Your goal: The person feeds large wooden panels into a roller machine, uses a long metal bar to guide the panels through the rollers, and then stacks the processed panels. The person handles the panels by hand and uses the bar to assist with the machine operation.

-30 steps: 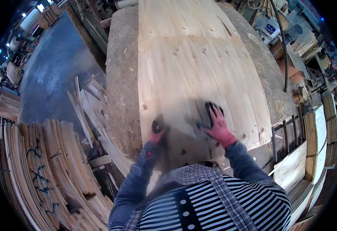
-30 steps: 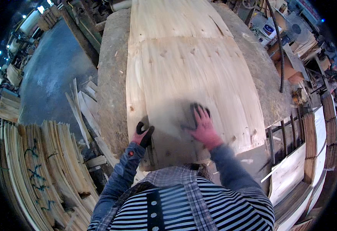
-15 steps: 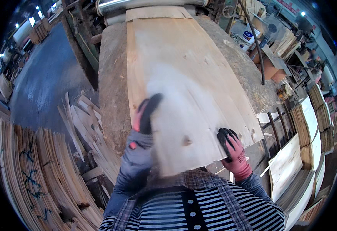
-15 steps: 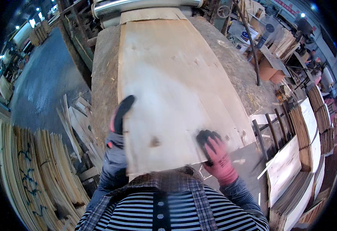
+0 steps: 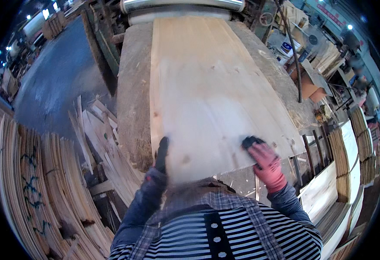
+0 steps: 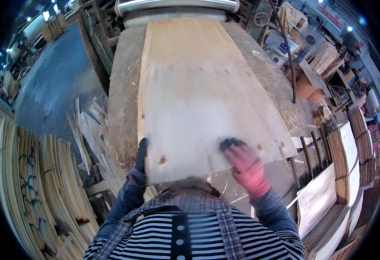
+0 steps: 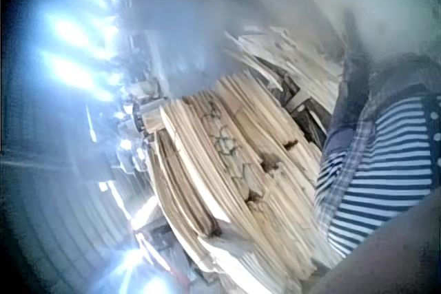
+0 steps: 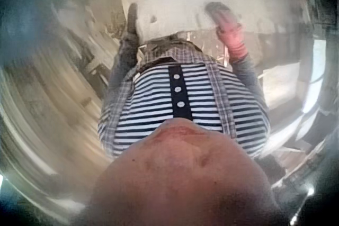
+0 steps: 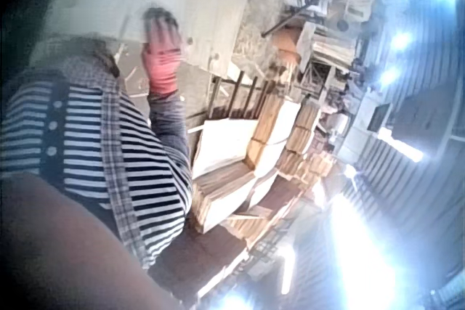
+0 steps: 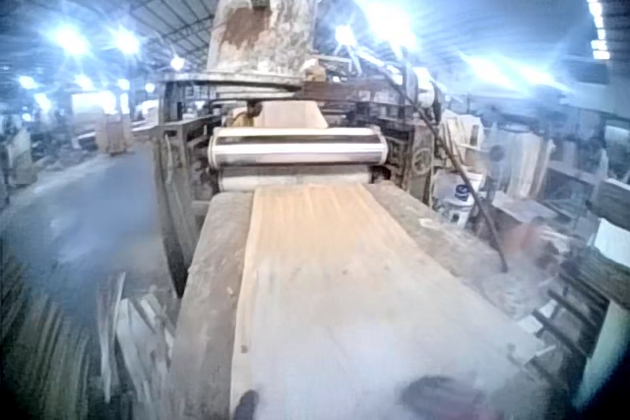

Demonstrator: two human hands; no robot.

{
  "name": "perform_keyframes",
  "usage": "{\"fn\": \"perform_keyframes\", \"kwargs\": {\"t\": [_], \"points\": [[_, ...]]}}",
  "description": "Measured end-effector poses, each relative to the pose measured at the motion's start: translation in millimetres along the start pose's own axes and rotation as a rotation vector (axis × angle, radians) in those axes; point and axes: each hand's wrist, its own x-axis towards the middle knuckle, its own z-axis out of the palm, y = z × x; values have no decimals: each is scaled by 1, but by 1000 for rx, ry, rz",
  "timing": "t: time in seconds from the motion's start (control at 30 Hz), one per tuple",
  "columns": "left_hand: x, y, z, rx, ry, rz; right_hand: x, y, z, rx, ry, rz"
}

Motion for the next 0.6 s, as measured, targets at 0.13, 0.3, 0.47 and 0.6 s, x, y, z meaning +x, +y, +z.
{"fn": "perform_keyframes", "kwargs": {"t": [0.13, 0.3, 0.47, 0.6], "points": [[68, -36, 43, 518, -309, 264, 28, 7, -56, 202, 262, 215], [79, 18, 149, 332, -492, 382, 85, 6, -124, 203, 353, 96], [54, 83, 165, -297, -930, 313, 63, 19, -122, 11, 360, -24], [43, 89, 94, -144, -756, 345, 2, 46, -51, -16, 286, 62]]}}
